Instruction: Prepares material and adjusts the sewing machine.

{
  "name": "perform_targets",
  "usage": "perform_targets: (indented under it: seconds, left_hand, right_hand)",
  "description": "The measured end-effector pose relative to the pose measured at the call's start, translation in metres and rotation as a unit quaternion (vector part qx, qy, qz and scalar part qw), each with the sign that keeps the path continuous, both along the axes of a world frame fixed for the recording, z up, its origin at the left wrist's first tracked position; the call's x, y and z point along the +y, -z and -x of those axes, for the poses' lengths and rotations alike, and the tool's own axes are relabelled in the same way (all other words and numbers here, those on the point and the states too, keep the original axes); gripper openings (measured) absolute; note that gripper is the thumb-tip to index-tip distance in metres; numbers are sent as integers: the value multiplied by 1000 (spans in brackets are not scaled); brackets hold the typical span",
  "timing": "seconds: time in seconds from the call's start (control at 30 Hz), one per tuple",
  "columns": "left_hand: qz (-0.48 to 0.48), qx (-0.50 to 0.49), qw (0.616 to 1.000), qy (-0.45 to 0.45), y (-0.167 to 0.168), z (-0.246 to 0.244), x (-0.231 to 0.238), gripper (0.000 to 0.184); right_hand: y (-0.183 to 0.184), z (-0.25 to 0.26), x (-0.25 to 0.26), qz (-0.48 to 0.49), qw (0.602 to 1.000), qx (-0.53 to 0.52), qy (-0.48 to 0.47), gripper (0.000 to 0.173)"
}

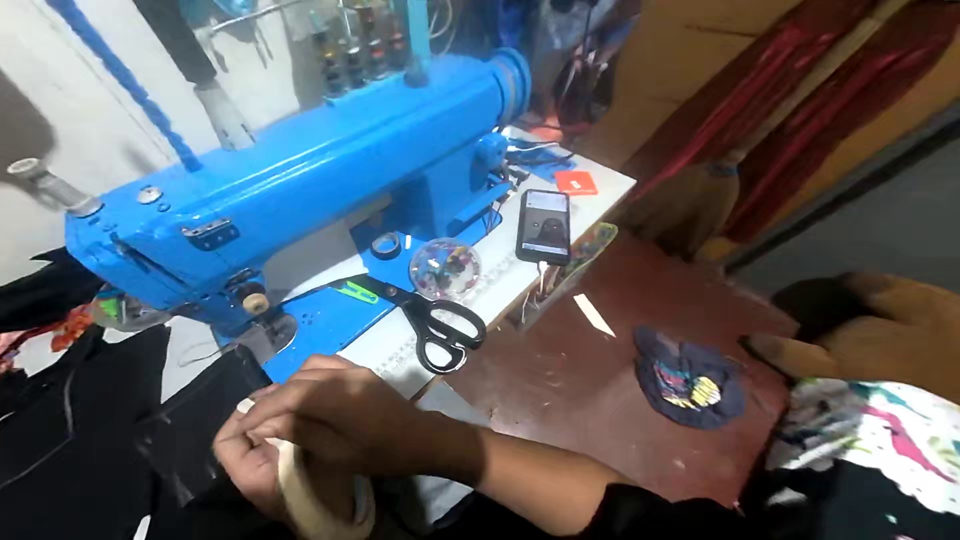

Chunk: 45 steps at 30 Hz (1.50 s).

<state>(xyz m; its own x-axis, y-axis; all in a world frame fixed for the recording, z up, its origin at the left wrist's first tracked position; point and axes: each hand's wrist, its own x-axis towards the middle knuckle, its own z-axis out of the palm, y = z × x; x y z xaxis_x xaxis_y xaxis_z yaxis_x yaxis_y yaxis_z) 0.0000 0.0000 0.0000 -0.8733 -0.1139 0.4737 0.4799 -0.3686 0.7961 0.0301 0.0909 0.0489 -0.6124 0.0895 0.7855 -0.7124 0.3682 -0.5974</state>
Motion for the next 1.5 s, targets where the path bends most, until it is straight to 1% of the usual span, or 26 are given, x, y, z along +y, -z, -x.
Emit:
perform_targets:
  seconds: [0.1,0.2,0.27,0.37,0.4,0.47,0.5,0.57,0.67,0.73,0.83,0.93,1.03,1.13,1.23,1.33,1.5]
  left_hand:
    - [67,38,996,-42,-18,0,1,12]
    - [96,71,990,-73,-14,6,2,10]
    - [115,68,986,-99,-12,7,4,15]
    - [104,74,987,-102,-6,8,10,15]
    - [114,87,984,-103,-3,10,10,15]
    - [158,102,977,-104,-1,10,7,22]
    - [175,92,975,-100,-4,9,5,23]
    - [198,54,975,-85,-14,8,0,19]
    - [221,-9,975,-38,-29,6,-8,14]
    - [232,-24,972,-16,-35,5,-11,15]
    - [235,-32,972,-2,-38,4,-12,15]
    - [226,-24,974,-5,-33,6,-12,15]
    - [230,-13,973,-18,-28,10,-14,15]
    - [230,-26,973,-23,-27,11,-16,14]
    - [225,-24,974,-20,-26,13,-18,14]
    - [227,-16,973,-21,-25,13,-19,14]
    - [225,-14,974,-22,-24,14,-21,16]
  right_hand:
    - [-7,-7,4,12,999,-34,-10,19]
    - [-9,-10,8,8,998,-66,-4,20]
    - [-7,-10,8,18,997,-74,16,20]
    - [3,-6,9,33,996,-68,48,22]
    - [5,-5,11,31,995,-73,53,22]
    - [8,-5,17,16,994,-97,56,21]
    - [10,-3,21,14,993,-104,45,20]
    - [12,1,29,19,992,-121,18,18]
    - [9,7,35,28,986,-164,20,16]
    - [7,12,36,50,983,-178,10,17]
    - [7,17,32,54,980,-189,19,17]
    - [6,20,29,59,974,-217,28,16]
    - [5,20,29,75,967,-245,-4,15]
    - [3,17,31,75,960,-267,-40,18]
    - [5,16,31,59,962,-263,-44,20]
    - [8,18,32,48,970,-237,-40,12]
    - [9,18,33,20,969,-239,-58,17]
